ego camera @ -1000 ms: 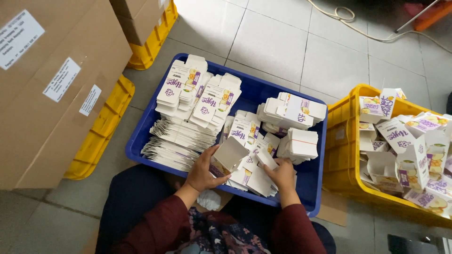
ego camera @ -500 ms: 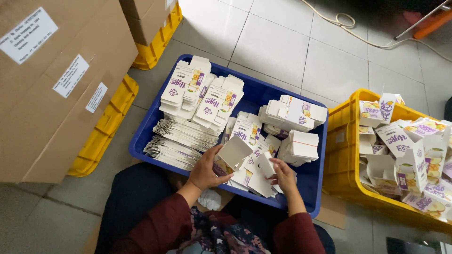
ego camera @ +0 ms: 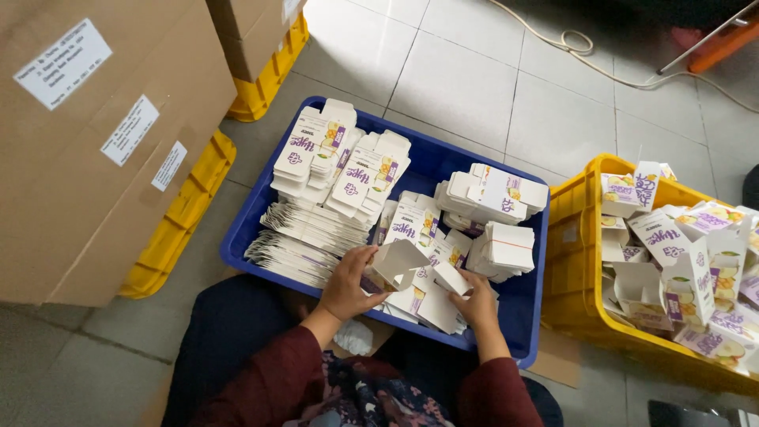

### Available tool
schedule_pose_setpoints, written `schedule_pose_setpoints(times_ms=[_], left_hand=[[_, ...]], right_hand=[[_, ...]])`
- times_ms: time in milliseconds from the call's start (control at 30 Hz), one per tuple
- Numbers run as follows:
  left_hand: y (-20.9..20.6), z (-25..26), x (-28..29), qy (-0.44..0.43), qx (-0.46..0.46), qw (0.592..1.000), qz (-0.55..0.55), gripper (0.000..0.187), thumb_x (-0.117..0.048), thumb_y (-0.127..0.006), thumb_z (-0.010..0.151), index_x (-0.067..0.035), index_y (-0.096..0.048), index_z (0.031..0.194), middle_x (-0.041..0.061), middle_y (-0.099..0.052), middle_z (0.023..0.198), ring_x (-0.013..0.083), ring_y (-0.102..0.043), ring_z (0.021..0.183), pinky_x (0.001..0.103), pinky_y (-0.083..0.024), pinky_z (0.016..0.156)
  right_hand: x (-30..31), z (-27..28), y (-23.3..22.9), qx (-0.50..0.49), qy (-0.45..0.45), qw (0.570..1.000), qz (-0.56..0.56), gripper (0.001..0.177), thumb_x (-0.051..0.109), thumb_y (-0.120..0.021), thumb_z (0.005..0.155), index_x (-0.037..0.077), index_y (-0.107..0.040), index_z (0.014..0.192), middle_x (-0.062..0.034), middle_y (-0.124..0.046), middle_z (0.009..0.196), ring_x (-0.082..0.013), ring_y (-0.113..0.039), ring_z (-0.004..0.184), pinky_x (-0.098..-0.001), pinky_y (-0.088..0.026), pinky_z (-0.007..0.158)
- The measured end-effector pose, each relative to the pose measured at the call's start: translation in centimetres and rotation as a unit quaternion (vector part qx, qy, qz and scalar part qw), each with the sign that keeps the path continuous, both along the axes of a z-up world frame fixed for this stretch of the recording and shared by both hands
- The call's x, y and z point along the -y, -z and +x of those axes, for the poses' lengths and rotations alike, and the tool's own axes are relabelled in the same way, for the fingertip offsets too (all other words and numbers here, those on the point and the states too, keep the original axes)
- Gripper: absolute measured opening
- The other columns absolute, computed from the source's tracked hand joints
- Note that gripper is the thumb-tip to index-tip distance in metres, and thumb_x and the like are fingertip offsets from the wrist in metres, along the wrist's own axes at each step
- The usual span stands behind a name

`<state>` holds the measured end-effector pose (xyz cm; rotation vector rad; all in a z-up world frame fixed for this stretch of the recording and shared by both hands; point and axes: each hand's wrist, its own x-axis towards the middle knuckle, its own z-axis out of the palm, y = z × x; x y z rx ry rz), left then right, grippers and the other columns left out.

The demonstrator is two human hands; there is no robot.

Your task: Folding flat cardboard templates into small boxes and placing them into a yellow plastic crate.

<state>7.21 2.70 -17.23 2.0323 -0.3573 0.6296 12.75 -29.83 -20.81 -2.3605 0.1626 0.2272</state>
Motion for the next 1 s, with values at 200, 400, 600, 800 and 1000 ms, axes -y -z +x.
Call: schedule_pose_setpoints(times_ms=[200, 400, 600, 800, 1000], left_hand=[[-0.1, 0.0, 0.2, -0.047, 0.091, 0.994, 0.023, 0.091, -0.02, -0.096, 0.054, -0.001, -0.057, 0.134, 0.019, -0.06, 0.123, 0.0426, -0.059, 0.121, 0.052, -0.047, 0.108], [-0.8, -0.6, -0.1, -0.025, 0.025, 0.998, 0.051, 0.083, -0.017, -0.088, 0.069, -0.006, -0.041, 0.136, 0.016, -0.051, 0.136, 0.0386, -0.047, 0.137, 0.048, -0.038, 0.119], [0.6, -0.6, 0.0, -0.027, 0.073, 0.996, 0.039, 0.089, -0.018, -0.089, 0.063, -0.008, -0.04, 0.137, 0.017, -0.048, 0.141, 0.0418, -0.047, 0.137, 0.052, -0.04, 0.118], [0.9, -0.7, -0.1, -0.029, 0.075, 0.995, 0.057, 0.079, -0.023, -0.085, 0.068, -0.012, -0.043, 0.133, 0.012, -0.048, 0.139, 0.0418, -0.045, 0.141, 0.053, -0.04, 0.118], [1.8, -0.6, -0.2, -0.042, 0.054, 0.996, 0.065, 0.083, -0.022, -0.087, 0.064, -0.01, -0.04, 0.131, 0.016, -0.046, 0.138, 0.0422, -0.046, 0.137, 0.05, -0.041, 0.114]], right_hand=[[-0.3, -3.4, -5.2, 0.114, 0.072, 0.965, 0.224, 0.064, 0.001, -0.09, 0.071, -0.001, -0.069, 0.131, -0.0291, -0.064, 0.126, -0.0457, -0.063, 0.116, -0.0492, -0.061, 0.087], [-2.1, -8.9, -14.9, 0.075, -0.005, 0.924, 0.375, 0.066, -0.02, -0.079, 0.06, -0.003, -0.064, 0.123, -0.0203, -0.068, 0.125, -0.031, -0.069, 0.107, -0.039, -0.061, 0.088], [-8.4, -10.3, -19.1, 0.139, -0.097, 0.974, 0.15, 0.055, -0.003, -0.083, 0.063, 0.009, -0.073, 0.116, -0.0055, -0.077, 0.12, -0.0188, -0.075, 0.096, -0.0282, -0.061, 0.075], [-11.7, -10.1, -18.1, 0.177, -0.095, 0.977, 0.073, 0.056, -0.002, -0.084, 0.066, 0.009, -0.073, 0.12, -0.0028, -0.07, 0.125, -0.0145, -0.071, 0.088, -0.0233, -0.059, 0.068], [-13.5, -10.8, -17.0, 0.326, -0.136, 0.931, -0.087, 0.062, -0.008, -0.072, 0.062, 0.008, -0.064, 0.122, -0.0074, -0.067, 0.123, -0.0266, -0.07, 0.102, -0.0354, -0.056, 0.088]])
